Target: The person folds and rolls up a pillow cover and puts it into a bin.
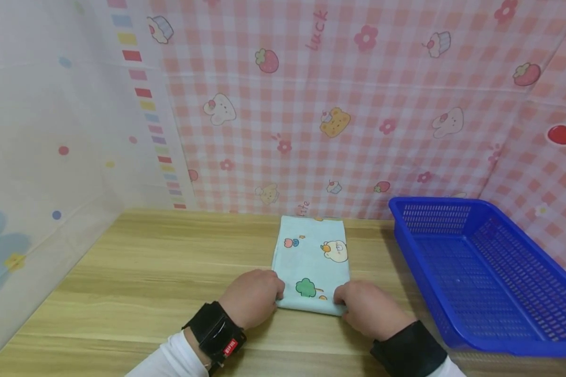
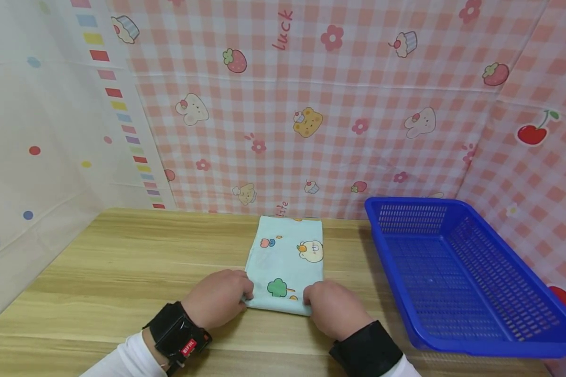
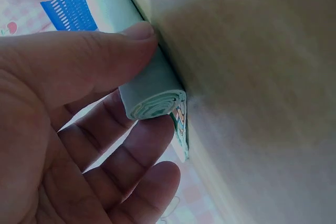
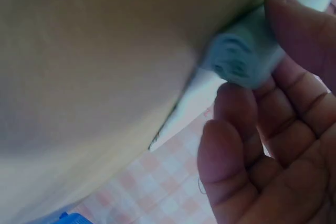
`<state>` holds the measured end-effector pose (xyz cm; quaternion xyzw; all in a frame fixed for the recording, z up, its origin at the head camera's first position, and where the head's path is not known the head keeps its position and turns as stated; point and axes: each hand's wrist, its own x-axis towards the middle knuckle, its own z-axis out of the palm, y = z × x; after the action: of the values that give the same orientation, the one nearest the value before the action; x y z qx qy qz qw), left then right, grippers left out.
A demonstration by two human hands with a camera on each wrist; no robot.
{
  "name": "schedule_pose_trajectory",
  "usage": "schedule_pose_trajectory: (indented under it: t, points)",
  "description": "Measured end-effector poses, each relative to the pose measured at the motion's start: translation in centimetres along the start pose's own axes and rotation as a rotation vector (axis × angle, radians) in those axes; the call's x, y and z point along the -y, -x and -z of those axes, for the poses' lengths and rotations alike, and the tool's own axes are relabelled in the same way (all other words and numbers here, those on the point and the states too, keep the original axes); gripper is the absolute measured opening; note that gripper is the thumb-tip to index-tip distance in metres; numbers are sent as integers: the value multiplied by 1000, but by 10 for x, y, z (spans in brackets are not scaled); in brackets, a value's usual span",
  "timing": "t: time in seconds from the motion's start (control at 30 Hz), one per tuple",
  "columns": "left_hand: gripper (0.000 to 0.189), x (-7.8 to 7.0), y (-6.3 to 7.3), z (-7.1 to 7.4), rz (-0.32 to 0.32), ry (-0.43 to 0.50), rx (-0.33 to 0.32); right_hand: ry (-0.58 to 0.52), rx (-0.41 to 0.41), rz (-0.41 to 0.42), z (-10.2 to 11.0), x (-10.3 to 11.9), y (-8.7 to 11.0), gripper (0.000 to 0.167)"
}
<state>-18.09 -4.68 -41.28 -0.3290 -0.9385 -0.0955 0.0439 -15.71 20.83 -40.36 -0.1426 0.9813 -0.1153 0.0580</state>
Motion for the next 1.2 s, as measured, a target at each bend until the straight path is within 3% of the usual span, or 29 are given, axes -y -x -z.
schedule_pose_trajectory:
  t: [0.4, 0.67, 1.03, 1.2]
  points:
    - [4, 4, -1, 2, 108, 127, 99, -40, 5, 50, 0, -3, 2, 10]
    - [8, 9, -2, 1, 152, 205, 132, -81, 46, 3, 0, -6, -1, 11]
    - [13, 12, -6, 0, 187, 289, 140, -93, 60, -28, 4, -8, -9, 14]
    - [14, 13, -9, 0, 143, 272, 113, -119, 53, -29, 5, -8, -10, 17]
